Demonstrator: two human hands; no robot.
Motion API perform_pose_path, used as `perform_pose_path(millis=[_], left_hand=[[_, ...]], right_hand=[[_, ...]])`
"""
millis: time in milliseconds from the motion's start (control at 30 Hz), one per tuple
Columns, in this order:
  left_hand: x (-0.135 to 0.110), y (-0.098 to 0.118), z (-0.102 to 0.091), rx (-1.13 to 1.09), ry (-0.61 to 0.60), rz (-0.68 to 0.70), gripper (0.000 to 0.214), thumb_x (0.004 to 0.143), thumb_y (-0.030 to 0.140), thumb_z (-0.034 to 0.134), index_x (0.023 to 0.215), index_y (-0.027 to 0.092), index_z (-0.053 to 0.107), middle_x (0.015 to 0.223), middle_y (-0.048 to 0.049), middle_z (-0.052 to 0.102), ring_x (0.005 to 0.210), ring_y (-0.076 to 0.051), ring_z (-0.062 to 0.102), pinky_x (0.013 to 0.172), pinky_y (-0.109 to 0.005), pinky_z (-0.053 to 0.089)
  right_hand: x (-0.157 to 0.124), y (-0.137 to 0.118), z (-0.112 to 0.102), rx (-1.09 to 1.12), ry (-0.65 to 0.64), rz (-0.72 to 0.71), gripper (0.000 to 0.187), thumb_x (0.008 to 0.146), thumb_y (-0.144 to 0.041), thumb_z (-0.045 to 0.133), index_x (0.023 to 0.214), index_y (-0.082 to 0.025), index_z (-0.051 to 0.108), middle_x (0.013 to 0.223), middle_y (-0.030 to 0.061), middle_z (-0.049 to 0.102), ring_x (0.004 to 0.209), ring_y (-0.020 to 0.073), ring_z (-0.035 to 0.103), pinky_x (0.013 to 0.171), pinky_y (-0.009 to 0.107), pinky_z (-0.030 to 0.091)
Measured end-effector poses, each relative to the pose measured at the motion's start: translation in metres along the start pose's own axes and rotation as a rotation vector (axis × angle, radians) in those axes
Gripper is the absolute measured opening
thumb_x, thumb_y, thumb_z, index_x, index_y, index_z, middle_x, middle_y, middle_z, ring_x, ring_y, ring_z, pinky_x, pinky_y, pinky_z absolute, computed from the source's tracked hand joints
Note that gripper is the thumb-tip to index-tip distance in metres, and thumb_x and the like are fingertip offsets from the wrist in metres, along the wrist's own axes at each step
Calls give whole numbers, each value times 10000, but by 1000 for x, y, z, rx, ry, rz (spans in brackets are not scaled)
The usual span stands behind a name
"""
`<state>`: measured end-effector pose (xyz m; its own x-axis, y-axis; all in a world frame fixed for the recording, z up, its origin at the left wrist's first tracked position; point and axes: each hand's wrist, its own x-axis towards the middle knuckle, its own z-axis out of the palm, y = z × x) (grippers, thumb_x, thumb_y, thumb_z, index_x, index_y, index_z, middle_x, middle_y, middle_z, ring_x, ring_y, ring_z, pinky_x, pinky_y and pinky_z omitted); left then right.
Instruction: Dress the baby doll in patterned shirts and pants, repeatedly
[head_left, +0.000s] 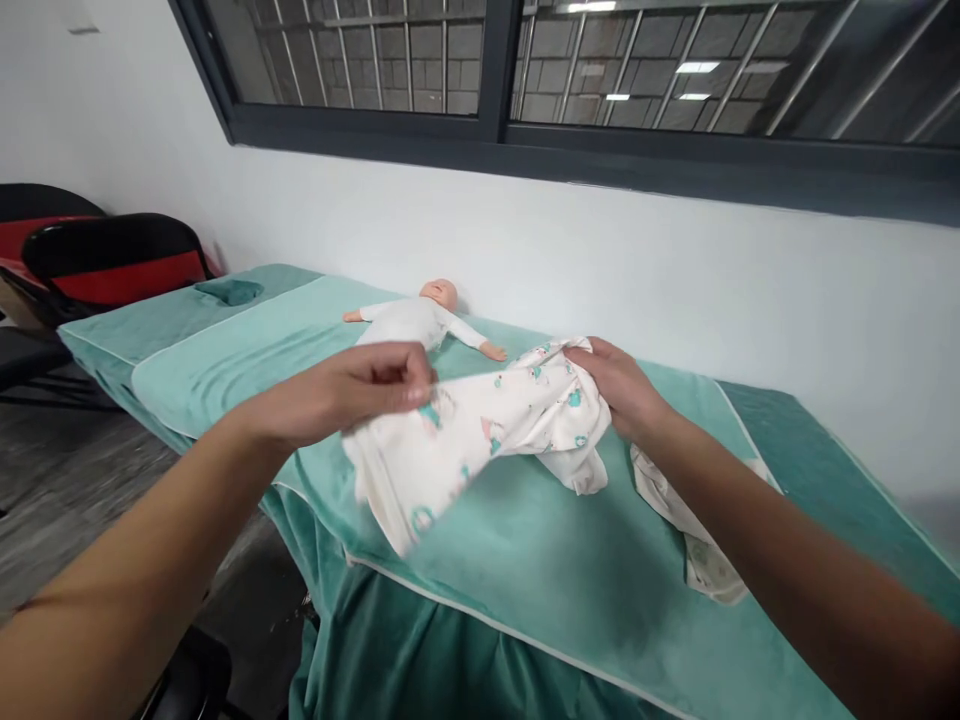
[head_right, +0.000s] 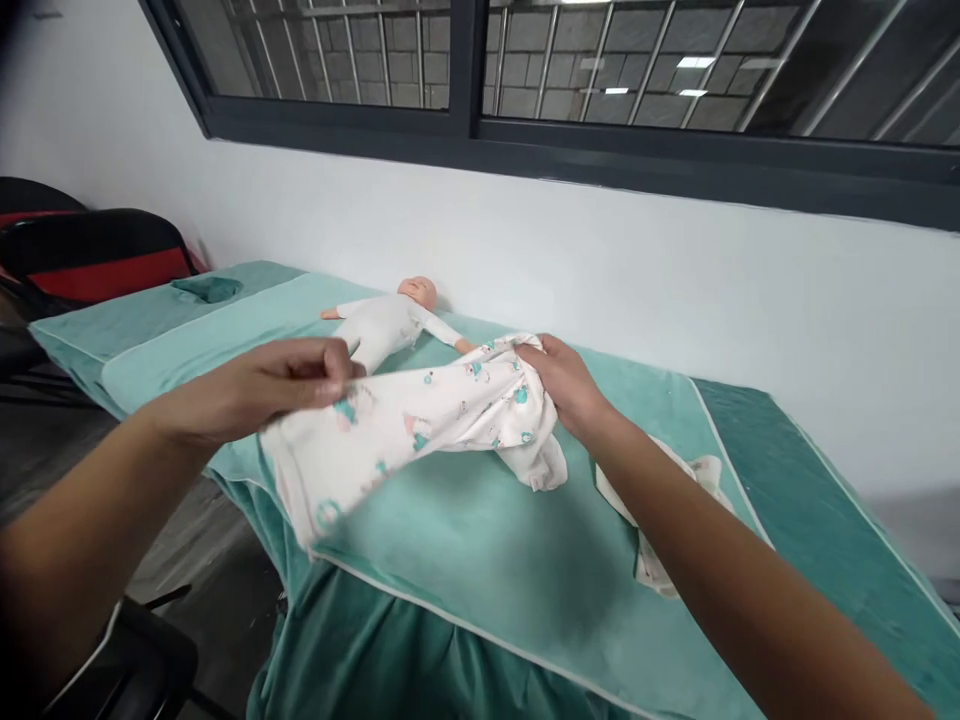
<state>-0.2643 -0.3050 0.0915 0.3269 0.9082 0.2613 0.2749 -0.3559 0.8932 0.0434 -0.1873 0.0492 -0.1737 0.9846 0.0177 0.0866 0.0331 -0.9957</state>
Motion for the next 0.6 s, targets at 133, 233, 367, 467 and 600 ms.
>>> perform_pose_path(millis=[133, 233, 367, 467, 600], left_hand=[[8, -1, 14, 26, -122, -83, 222, 914, 417, 659, 1002, 214, 674, 976, -62, 718, 817, -173, 669, 711, -306, 545], [30, -6, 37, 84, 135, 82, 512, 818, 387, 765, 1279, 255, 586, 1375, -92, 612, 1223, -253, 611, 959, -369, 538], [44, 1, 49, 106, 44, 98, 577, 803, 420, 765, 1315, 216, 594, 1306, -94, 659, 1217, -303, 619, 987, -412, 534], [40, 7, 40, 99, -9, 46, 484, 806, 457, 747, 1213, 206, 668, 1133, -64, 721, 1070, -296, 679, 880, -395, 567], [34, -1, 27, 138, -59, -3, 473, 727, 437, 817, 1141, 237, 705, 1106, -48, 736, 1015, -287, 689, 813, -368, 570]], right_hand=[[-12, -35, 19, -236, -59, -266, 179, 784, -360, 740, 864, -207, 691, 821, -24, 656, 742, 140, 578, 672, 270, 435], [-28, -69, 43, -380, -210, -475, 91, 773, -265, 709, 836, -200, 699, 834, -20, 653, 771, 145, 583, 720, 287, 446], [-46, -107, 58, -509, -414, -788, 102, 747, -151, 665, 825, -204, 705, 898, -9, 643, 858, 160, 601, 787, 309, 471], [-51, -121, 54, -598, -458, -938, 131, 759, -116, 658, 838, -203, 717, 929, 7, 637, 883, 167, 595, 792, 314, 476], [-50, -119, 48, -595, -311, -994, 177, 781, -87, 642, 883, -202, 728, 938, 22, 632, 845, 161, 584, 766, 311, 479]])
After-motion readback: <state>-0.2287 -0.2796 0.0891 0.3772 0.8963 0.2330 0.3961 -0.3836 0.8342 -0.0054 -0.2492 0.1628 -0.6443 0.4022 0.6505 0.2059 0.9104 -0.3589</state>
